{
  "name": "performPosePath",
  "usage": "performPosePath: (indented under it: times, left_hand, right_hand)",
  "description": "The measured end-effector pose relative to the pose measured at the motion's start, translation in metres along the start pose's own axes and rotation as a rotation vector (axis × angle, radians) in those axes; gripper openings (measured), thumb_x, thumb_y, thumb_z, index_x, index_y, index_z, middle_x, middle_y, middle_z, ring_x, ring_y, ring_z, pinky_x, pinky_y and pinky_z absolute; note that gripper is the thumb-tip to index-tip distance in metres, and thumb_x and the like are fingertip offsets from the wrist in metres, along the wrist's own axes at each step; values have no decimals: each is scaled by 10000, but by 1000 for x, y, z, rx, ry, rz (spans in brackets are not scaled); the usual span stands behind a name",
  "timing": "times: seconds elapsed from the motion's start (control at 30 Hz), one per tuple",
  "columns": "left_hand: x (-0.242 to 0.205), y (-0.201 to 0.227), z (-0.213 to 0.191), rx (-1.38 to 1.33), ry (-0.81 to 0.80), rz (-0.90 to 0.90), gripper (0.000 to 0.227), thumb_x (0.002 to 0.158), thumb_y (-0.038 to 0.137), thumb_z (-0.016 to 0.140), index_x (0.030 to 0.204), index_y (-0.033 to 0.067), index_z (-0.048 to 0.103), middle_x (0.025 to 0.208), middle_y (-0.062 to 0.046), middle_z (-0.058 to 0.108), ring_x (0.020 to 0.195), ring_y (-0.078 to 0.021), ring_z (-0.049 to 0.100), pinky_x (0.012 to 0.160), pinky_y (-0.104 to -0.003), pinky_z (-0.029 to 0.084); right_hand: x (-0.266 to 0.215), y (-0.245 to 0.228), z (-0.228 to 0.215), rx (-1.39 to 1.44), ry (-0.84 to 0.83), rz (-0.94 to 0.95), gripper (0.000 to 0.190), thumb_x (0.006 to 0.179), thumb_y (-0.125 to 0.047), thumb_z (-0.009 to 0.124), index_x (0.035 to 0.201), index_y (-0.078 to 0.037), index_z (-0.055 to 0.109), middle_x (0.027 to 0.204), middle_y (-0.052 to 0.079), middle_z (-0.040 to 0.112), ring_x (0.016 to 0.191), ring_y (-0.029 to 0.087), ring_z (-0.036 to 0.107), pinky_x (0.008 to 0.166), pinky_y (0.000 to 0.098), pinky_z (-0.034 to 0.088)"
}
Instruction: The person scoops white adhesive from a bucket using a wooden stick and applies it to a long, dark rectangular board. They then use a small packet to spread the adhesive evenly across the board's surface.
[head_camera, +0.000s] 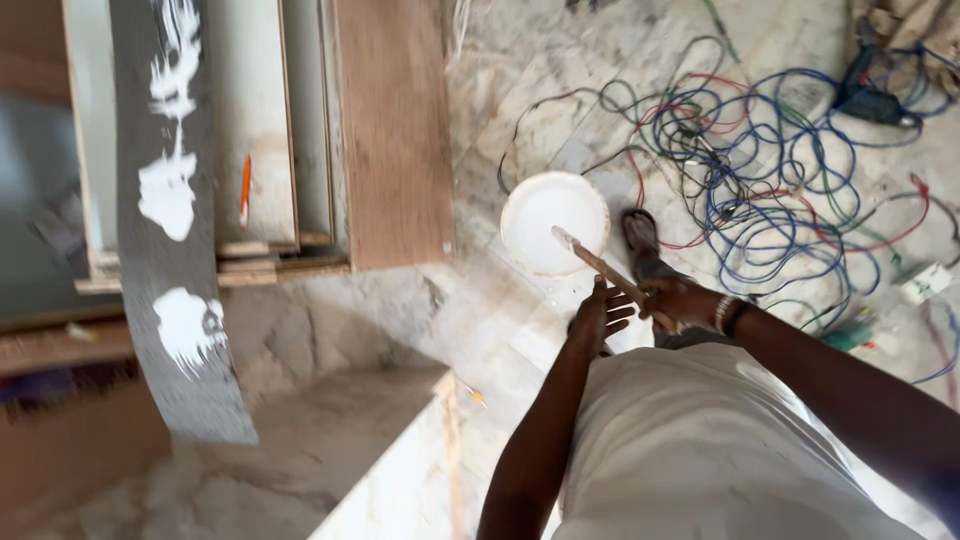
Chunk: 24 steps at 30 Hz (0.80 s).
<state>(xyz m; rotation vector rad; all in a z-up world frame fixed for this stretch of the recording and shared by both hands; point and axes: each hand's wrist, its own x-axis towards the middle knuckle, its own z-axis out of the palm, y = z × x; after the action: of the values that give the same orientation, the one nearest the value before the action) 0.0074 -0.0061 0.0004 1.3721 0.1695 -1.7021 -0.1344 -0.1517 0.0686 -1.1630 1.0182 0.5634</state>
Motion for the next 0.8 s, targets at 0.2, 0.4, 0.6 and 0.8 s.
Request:
performPosePath:
  times: [0.2, 0.4, 0.6, 0.8]
  left_hand:
    - [-4, -17, -31, -258, 259, 156, 489, 1071, 455, 485, 1270, 24, 602, 1103, -85, 741, 877, -180, 643, 737, -319, 492]
    - [-50, -24, -44, -377, 586, 192, 388, 1030, 358, 561, 1279, 72, 642, 1075, -66, 745, 914, -160, 701, 742, -291, 529]
    - [-63, 7, -15, -330, 832, 125, 424, 1022, 371, 551, 1293, 57, 636, 1102, -51, 754, 973, -145, 690, 818, -290, 543]
    - [-48, -8, 23, -267, 777, 90, 383, 1013, 293, 617, 1291, 32, 645, 1079, -61, 748, 936, -138, 666, 787, -287, 517]
  right_hand:
    - [139, -28, -58, -51, -148, 101, 304, 962, -242, 649, 1048, 46, 696, 682, 63, 553, 531, 142, 479, 476, 308, 402]
    - [260, -65, -78, 111, -177, 285, 163, 844, -69, 635, 989, 4, 633, 940, 76, 664, 746, 152, 658, 644, 291, 596]
    - [363, -78, -43, -9, -192, 225, 171, 880, -61, 666, 978, 78, 649, 868, 184, 724, 703, 248, 729, 604, 329, 631]
    - [368, -74, -26, -84, -298, 240, 379, 904, -156, 709, 1239, -9, 610, 858, 121, 733, 706, 174, 729, 600, 304, 593]
